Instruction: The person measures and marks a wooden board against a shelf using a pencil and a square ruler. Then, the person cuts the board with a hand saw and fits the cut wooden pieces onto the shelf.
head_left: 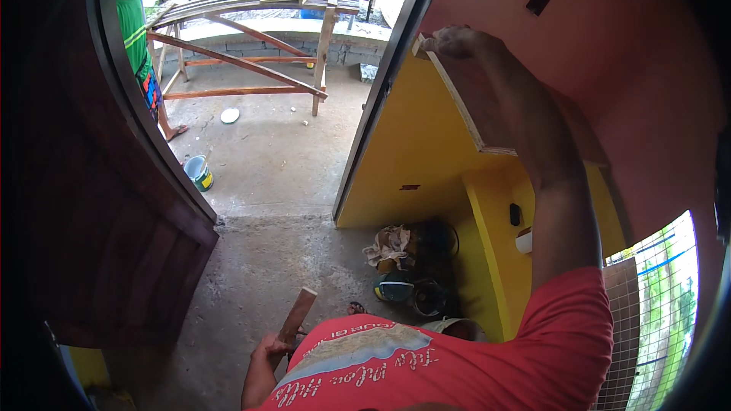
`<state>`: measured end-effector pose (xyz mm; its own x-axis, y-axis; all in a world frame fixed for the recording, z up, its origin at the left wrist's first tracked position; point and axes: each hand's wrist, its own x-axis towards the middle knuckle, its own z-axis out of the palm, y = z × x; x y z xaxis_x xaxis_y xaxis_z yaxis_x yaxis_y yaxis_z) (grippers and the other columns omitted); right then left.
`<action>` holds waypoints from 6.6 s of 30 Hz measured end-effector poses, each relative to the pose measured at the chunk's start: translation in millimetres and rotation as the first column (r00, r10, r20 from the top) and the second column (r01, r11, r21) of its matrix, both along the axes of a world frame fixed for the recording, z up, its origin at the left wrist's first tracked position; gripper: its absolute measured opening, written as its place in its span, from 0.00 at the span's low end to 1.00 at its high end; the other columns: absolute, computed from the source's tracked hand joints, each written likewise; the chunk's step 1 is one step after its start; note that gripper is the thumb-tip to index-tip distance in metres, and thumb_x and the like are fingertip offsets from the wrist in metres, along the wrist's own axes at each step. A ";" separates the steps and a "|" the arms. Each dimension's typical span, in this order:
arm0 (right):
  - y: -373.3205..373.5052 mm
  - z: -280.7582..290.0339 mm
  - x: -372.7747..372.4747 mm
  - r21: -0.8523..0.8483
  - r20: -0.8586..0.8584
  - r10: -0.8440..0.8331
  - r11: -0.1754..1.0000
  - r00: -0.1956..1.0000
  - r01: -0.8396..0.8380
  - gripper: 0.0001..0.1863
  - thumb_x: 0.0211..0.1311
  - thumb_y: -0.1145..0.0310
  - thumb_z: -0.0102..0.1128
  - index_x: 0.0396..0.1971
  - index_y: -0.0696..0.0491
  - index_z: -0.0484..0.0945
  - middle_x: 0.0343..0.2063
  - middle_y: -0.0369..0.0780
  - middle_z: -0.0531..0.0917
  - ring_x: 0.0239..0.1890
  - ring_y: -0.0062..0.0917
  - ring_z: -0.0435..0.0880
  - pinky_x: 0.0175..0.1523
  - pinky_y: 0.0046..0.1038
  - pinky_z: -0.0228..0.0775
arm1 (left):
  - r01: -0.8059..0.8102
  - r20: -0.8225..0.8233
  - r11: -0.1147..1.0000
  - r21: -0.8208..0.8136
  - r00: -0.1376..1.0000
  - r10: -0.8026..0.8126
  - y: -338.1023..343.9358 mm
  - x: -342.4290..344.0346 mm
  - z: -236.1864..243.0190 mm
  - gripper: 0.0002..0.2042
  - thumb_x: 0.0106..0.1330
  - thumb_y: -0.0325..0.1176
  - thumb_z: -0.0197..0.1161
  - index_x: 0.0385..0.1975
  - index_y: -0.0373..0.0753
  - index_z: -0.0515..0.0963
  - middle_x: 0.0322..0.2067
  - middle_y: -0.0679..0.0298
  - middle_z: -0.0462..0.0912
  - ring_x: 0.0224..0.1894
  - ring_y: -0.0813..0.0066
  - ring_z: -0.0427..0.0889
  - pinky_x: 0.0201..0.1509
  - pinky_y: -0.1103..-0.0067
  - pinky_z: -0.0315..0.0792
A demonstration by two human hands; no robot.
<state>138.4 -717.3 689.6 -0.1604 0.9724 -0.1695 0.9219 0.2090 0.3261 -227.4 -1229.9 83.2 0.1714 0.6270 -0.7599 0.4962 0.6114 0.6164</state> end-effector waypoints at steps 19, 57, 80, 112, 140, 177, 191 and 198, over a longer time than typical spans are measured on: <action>-229.4 -211.7 -204.4 -0.241 -0.613 0.543 0.564 0.575 -0.790 0.31 0.65 0.59 0.57 0.67 0.46 0.62 0.59 0.45 0.72 0.60 0.35 0.71 0.65 0.44 0.60 | -0.112 -0.232 0.968 -0.225 0.971 0.058 9.8 -79.1 83.7 0.21 0.43 0.35 0.76 0.37 0.32 0.82 0.33 0.52 0.85 0.32 0.68 0.84 0.34 0.71 0.78; 284.1 -649.6 -181.4 -0.748 -0.469 -0.626 0.657 0.623 0.097 0.21 0.55 0.50 0.58 0.40 0.50 0.85 0.36 0.48 0.86 0.41 0.41 0.84 0.49 0.37 0.74 | -0.350 0.449 0.924 0.158 0.858 0.248 803.1 -256.4 160.9 0.12 0.45 0.25 0.66 0.32 0.37 0.75 0.22 0.71 0.71 0.23 0.83 0.72 0.27 0.83 0.66; 1019.7 -648.0 144.1 -0.483 -0.715 -0.628 0.761 0.306 0.433 0.19 0.55 0.57 0.61 0.42 0.55 0.81 0.40 0.50 0.84 0.45 0.45 0.82 0.50 0.39 0.74 | 0.016 0.395 0.969 0.246 0.912 -0.115 1477.7 99.5 41.4 0.10 0.51 0.24 0.61 0.34 0.31 0.76 0.24 0.66 0.78 0.22 0.79 0.76 0.27 0.81 0.72; 872.1 -749.4 848.5 -0.626 -0.554 -0.551 -0.219 -0.624 0.749 0.15 0.52 0.58 0.56 0.29 0.54 0.83 0.30 0.51 0.84 0.34 0.42 0.84 0.40 0.39 0.76 | 0.996 -0.224 -0.051 0.068 -0.034 -0.974 1926.7 1071.4 -119.9 0.06 0.50 0.31 0.60 0.21 0.36 0.78 0.17 0.54 0.78 0.23 0.59 0.82 0.27 0.67 0.76; 791.7 -829.7 1356.4 -0.693 -0.468 -0.527 -0.279 -0.709 0.665 0.16 0.55 0.57 0.58 0.29 0.56 0.81 0.30 0.51 0.83 0.37 0.46 0.82 0.45 0.41 0.73 | 0.966 -0.392 0.198 -0.168 0.119 -0.912 1792.3 1512.2 -1.2 0.13 0.54 0.37 0.66 0.29 0.34 0.74 0.21 0.62 0.77 0.25 0.72 0.75 0.32 0.73 0.71; 1135.3 -823.8 1441.2 -0.206 -0.828 -0.555 0.431 0.078 0.879 0.14 0.47 0.73 0.67 0.31 0.55 0.70 0.39 0.49 0.72 0.40 0.44 0.74 0.44 0.39 0.69 | 0.382 -0.413 0.832 -0.402 0.735 -0.537 1889.4 1333.5 -77.6 0.13 0.55 0.37 0.65 0.29 0.34 0.75 0.19 0.62 0.77 0.18 0.71 0.77 0.24 0.73 0.74; 1256.8 -792.0 1481.9 -0.490 -0.569 -0.509 0.841 0.645 0.231 0.44 0.44 0.80 0.56 0.66 0.57 0.50 0.40 0.53 0.79 0.42 0.49 0.82 0.41 0.40 0.76 | -0.243 -0.321 0.963 -0.112 0.926 0.196 1618.7 1269.0 31.1 0.21 0.50 0.44 0.67 0.39 0.35 0.79 0.25 0.57 0.83 0.25 0.66 0.82 0.32 0.71 0.75; 1283.2 -745.9 1383.4 -0.834 -0.551 -0.478 0.332 0.683 -0.440 0.16 0.58 0.60 0.63 0.32 0.60 0.77 0.20 0.41 0.78 0.21 0.31 0.81 0.25 0.36 0.75 | -0.788 -0.246 0.603 -0.125 0.613 0.751 1469.0 1258.3 -17.9 0.20 0.53 0.45 0.67 0.37 0.34 0.80 0.23 0.60 0.82 0.23 0.70 0.80 0.28 0.74 0.73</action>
